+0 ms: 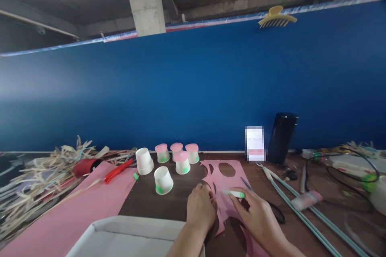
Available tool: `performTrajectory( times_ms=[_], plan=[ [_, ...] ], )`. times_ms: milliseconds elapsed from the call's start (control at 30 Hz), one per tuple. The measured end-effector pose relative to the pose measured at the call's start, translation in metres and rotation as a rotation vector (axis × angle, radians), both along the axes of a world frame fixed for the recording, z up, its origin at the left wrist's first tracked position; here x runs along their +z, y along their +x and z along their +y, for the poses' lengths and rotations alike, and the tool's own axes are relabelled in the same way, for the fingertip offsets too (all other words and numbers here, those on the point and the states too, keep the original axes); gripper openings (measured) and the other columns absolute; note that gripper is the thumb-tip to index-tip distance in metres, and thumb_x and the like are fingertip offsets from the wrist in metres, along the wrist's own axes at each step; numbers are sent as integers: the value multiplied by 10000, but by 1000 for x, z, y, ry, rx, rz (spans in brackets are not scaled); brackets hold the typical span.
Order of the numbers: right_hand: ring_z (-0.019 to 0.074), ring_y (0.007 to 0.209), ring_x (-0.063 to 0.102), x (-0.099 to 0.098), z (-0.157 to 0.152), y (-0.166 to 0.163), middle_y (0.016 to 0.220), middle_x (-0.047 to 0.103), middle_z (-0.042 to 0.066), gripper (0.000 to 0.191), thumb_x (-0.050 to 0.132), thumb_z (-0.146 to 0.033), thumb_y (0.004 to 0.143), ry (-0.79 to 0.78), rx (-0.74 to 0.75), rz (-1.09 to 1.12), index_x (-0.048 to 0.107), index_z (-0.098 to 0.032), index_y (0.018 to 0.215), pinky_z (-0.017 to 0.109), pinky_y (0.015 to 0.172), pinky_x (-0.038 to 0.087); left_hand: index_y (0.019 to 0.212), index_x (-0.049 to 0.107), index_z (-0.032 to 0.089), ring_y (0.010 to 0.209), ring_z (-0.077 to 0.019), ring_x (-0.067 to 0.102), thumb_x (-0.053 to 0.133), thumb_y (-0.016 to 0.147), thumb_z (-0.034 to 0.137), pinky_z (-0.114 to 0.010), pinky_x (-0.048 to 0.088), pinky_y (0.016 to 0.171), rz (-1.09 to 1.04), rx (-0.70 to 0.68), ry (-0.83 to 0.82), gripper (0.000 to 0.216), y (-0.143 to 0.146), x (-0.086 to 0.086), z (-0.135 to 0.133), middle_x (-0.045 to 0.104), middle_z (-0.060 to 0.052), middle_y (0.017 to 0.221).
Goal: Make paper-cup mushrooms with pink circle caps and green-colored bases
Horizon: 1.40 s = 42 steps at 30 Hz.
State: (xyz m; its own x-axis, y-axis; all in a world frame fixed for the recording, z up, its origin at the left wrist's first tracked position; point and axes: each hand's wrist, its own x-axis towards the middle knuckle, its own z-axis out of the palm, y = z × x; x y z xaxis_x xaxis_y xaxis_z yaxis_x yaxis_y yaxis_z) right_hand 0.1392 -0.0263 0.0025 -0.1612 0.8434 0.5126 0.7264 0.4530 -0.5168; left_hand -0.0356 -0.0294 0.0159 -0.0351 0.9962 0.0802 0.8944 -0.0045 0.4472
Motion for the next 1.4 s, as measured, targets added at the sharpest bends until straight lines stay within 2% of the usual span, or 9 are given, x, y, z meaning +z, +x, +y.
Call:
performTrajectory(
  times_ms=[200, 633, 800, 1400],
  plan=[
    [190, 830, 680, 0, 1, 0, 962, 714, 50, 257, 475, -372, 866, 0, -4, -11, 660, -236, 979, 272, 740, 522, 824, 572, 205, 861, -194, 555, 505, 759, 196, -285, 388, 734, -6, 1, 9, 94, 0, -2, 1, 599, -51, 916],
    [176, 704, 671, -1, 1, -1, 922, 715, 32, 245, 477, -359, 860, -20, -6, -13, 658, -246, 980, 268, 682, 521, 777, 565, 208, 821, -195, 554, 508, 743, 214, -288, 378, 702, -31, 8, 48, 66, -1, -4, 2, 601, -47, 870],
    [189, 760, 678, -1, 1, -1, 920, 717, 40, 246, 480, -353, 854, 17, -3, -16, 666, -238, 966, 266, 696, 520, 774, 564, 212, 814, -192, 550, 506, 744, 217, -289, 372, 702, -33, 8, 53, 65, -1, -6, 2, 600, -44, 867],
    [196, 885, 665, -3, 1, -1, 975, 707, 57, 284, 469, -406, 865, -44, 16, -28, 661, -228, 978, 285, 783, 503, 798, 565, 206, 834, -184, 548, 499, 763, 224, -275, 369, 718, -31, -8, 28, 77, -2, -2, 0, 594, -46, 896]
  ],
)
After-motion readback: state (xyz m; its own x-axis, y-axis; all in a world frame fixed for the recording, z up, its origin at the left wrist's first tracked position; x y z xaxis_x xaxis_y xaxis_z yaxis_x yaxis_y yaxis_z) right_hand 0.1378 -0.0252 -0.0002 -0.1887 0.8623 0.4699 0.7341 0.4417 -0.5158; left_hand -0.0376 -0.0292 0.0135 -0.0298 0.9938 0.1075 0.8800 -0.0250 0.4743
